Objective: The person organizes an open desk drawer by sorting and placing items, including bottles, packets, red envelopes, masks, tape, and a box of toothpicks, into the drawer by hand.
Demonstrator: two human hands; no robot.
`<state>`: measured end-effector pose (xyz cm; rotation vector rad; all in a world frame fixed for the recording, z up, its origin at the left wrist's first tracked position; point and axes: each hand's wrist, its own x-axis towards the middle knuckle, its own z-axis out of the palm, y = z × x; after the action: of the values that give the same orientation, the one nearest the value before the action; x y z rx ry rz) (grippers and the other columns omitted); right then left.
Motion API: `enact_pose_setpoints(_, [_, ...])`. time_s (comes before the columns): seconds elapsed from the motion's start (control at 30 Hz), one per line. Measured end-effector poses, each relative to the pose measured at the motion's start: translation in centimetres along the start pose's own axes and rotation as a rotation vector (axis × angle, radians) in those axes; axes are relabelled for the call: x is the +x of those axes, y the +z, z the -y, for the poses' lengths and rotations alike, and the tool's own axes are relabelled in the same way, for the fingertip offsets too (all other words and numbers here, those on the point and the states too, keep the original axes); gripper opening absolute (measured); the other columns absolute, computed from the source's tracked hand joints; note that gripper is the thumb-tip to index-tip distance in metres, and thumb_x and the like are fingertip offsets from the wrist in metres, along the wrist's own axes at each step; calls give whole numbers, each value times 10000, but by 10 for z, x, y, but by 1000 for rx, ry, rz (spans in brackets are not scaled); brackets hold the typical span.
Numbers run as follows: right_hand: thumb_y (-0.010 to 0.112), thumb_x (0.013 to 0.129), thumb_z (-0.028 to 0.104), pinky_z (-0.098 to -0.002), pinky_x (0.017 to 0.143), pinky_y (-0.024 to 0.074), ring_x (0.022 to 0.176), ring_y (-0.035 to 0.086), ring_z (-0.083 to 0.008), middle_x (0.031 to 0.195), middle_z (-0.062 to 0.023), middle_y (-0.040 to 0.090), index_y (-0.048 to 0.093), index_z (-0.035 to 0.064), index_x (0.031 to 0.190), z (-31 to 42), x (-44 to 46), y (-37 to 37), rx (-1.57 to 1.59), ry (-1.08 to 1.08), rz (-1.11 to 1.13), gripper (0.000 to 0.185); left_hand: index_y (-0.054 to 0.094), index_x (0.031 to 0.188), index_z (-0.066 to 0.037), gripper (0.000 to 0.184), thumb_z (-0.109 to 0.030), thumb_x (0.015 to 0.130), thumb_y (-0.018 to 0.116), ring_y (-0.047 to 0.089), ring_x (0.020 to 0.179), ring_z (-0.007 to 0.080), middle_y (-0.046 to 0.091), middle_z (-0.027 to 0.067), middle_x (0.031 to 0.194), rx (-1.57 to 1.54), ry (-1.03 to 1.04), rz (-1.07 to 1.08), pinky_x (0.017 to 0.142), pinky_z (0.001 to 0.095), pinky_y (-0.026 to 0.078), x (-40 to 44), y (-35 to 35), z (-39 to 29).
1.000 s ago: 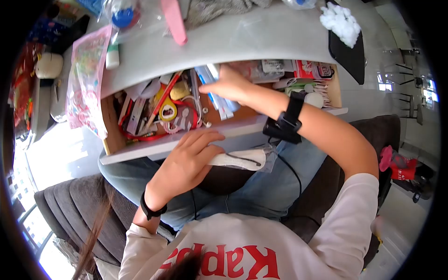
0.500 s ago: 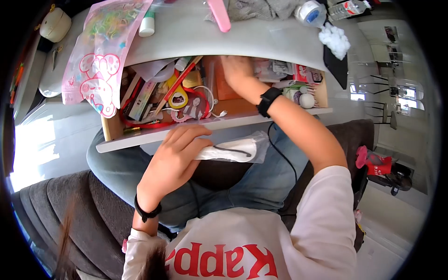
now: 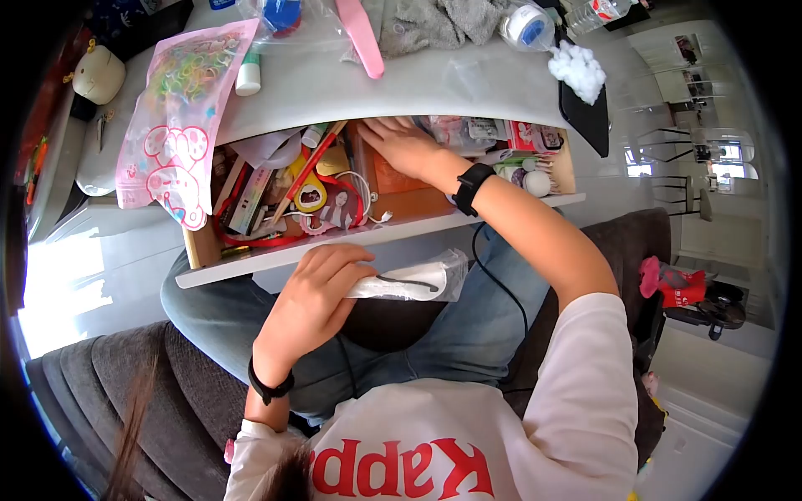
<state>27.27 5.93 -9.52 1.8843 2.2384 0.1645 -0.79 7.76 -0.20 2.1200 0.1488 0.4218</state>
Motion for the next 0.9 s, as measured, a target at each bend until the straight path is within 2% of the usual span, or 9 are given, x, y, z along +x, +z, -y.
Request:
enact_pose_setpoints(0.03, [416, 828, 73, -404, 1056, 263, 1277, 334, -258, 1357, -116, 387, 421, 39, 1275, 3, -3, 2, -16, -59, -59, 448, 557, 971, -28, 336, 37, 643, 581, 511, 1030, 301, 549, 111, 1075, 2, -5, -1, 893, 387, 403, 1, 1, 0])
enact_pose_setpoints(0.13, [382, 808, -32, -392, 1101, 193, 1345, 204, -272, 1450, -135, 215, 287, 50, 1367, -7, 3, -5, 187, 15, 181, 573, 558, 972, -24, 330, 35, 648, 572, 512, 1029, 299, 550, 110, 1072, 6, -11, 3, 898, 390, 399, 4, 4, 0])
enact_pose_setpoints(0.27, [379, 787, -84, -397, 1096, 199, 1340, 198, -293, 1452, -148, 204, 246, 96, 1395, -19, 6, 2, 259, 77, 186, 647, 560, 976, -21, 335, 38, 646, 568, 514, 1026, 298, 553, 114, 1064, 5, -21, 11, 900, 390, 397, 3, 5, -1])
enact_pose_setpoints(0.57, [442, 786, -39, -429, 884, 409, 1095, 489, -366, 1269, -207, 438, 364, 80, 1322, -14, -6, -29, 421, 116, -35, 554, 565, 987, -8, 361, 64, 634, 546, 515, 1021, 308, 563, 119, 1059, 8, -63, 12, 907, 384, 394, 4, 5, -7])
enact_pose_setpoints(0.67, [469, 790, -6, -424, 880, 416, 1089, 487, -365, 1266, -203, 443, 425, 67, 1272, -10, -29, -58, 576, 193, 157, 490, 565, 995, 0, 352, 66, 650, 535, 525, 999, 322, 569, 132, 1054, 4, -76, -11, 883, 379, 410, 6, 4, -11])
enact_pose_setpoints(0.7, [495, 795, 18, -405, 818, 451, 1016, 525, -363, 1234, -185, 479, 504, 53, 1183, -15, -38, -43, 418, -27, -84, 391, 564, 998, 3, 347, 66, 658, 532, 530, 987, 328, 571, 138, 1051, 5, -76, -23, 871, 377, 418, 8, 3, -12])
enact_pose_setpoints(0.77, [527, 798, 47, -388, 738, 472, 900, 577, -348, 1096, -166, 575, 562, 31, 1075, -7, -49, -86, 488, -23, 125, 279, 558, 1012, 14, 319, 59, 699, 521, 555, 927, 334, 585, 160, 1000, -65, -153, -52, 825, 353, 437, 9, 3, -17])
enact_pose_setpoints(0.87, [539, 831, 144, -405, 674, 459, 762, 592, -331, 773, -166, 614, 601, 35, 885, 7, -52, -136, 890, 87, -4, 136, 544, 1031, 13, 274, 30, 759, 515, 565, 829, 371, 588, 195, 897, -148, -308, -131, 752, 348, 460, 10, -4, -23])
enact_pose_setpoints(0.9, [549, 829, 152, -404, 671, 460, 751, 596, -326, 759, -166, 613, 597, 29, 893, 5, -45, -153, 907, 153, -88, 147, 539, 1037, 10, 259, 16, 779, 515, 564, 795, 387, 586, 208, 859, -172, -364, -161, 727, 351, 466, 10, -7, -24])
